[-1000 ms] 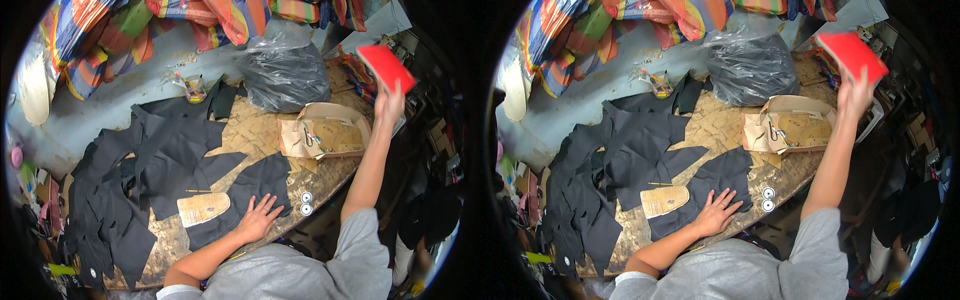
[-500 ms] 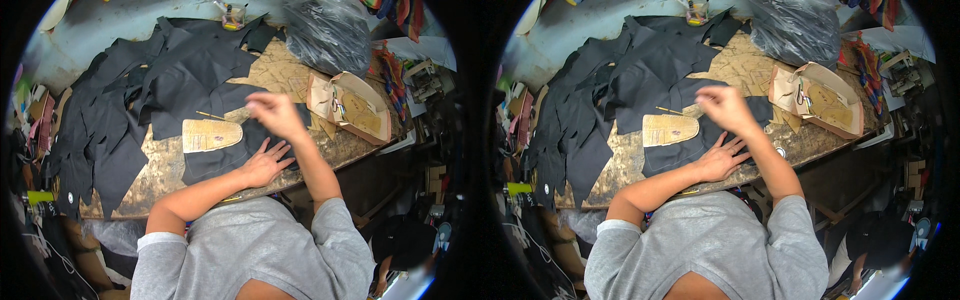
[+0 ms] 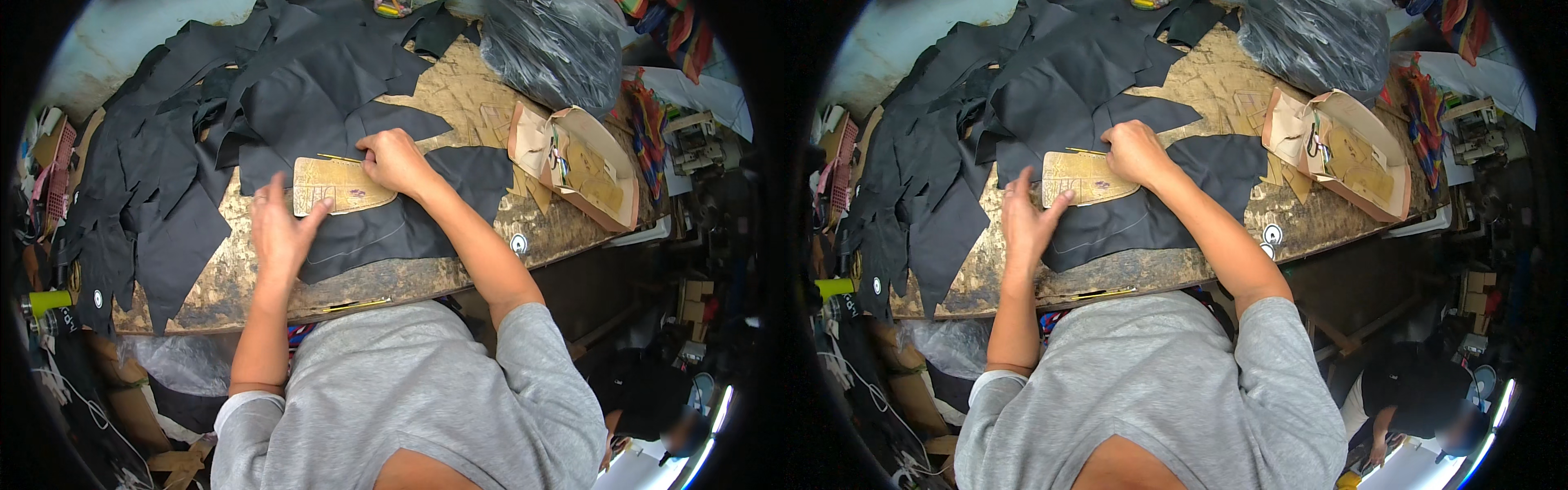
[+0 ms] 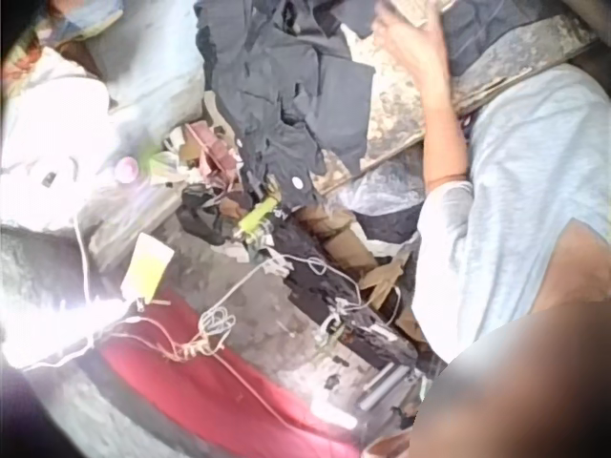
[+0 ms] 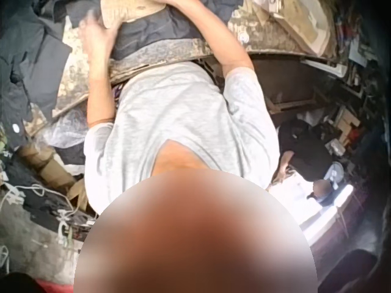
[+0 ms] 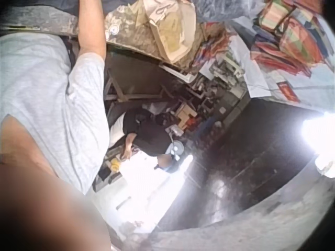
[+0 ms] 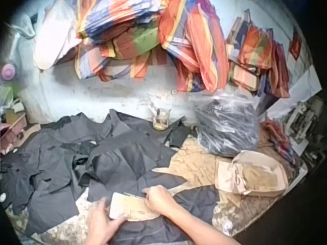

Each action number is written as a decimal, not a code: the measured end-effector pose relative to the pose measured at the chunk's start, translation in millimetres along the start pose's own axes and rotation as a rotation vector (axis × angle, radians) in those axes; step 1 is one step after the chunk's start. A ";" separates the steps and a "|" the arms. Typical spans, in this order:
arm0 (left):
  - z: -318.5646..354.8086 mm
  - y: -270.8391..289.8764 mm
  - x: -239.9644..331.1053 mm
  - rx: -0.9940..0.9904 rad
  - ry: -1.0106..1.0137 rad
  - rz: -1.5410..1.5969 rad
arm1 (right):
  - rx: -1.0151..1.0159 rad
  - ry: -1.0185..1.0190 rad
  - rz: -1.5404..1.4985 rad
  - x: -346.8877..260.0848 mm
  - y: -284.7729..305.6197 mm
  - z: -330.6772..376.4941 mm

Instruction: The person lays out black fabric pieces on a wooden table, places a cardboard pattern on the fabric, and uses a pencil to trace the pattern outline. The person briefly opens a notebook to check notes, then continues tracing additional fabric pieces with different pattern shapes.

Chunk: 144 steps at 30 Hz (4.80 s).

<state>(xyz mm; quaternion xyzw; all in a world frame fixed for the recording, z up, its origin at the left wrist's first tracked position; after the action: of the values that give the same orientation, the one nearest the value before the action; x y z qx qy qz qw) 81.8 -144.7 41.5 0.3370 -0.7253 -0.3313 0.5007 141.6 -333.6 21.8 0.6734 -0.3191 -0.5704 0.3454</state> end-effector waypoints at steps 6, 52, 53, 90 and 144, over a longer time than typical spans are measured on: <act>-0.8 -21.4 -20.9 -0.159 0.038 -0.037 | 0.132 -0.069 -0.319 15.9 46.0 16.8; 77.2 -36.5 23.8 -0.331 -0.319 -0.157 | 0.243 -0.232 -0.891 -0.8 -16.5 92.6; 77.9 -36.4 23.8 -0.332 -0.318 -0.154 | 0.247 -0.198 -0.814 -3.4 -14.6 92.9; 74.6 -36.6 24.0 -0.220 -0.310 -0.029 | 0.106 -0.342 -0.952 -5.2 -5.0 89.2; 49.0 8.5 -94.8 0.123 0.208 0.965 | 0.742 -0.323 -1.668 98.8 6.4 109.6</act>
<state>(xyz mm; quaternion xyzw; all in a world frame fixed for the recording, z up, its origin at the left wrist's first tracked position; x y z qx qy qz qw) 59.7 -55.1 -12.9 0.0230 -0.7629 0.0166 0.6458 47.4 -429.6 -39.1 0.6649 0.0622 -0.5828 -0.4630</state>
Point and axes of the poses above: each hand's wrist, its own z-axis away from the middle knuckle, its own y-axis out of the back of the hand, x = y × z, the point moved 5 cm from there along -z, towards the middle knuckle, and after that the axes turned 9 degrees about -y, right-handed, at the moved point
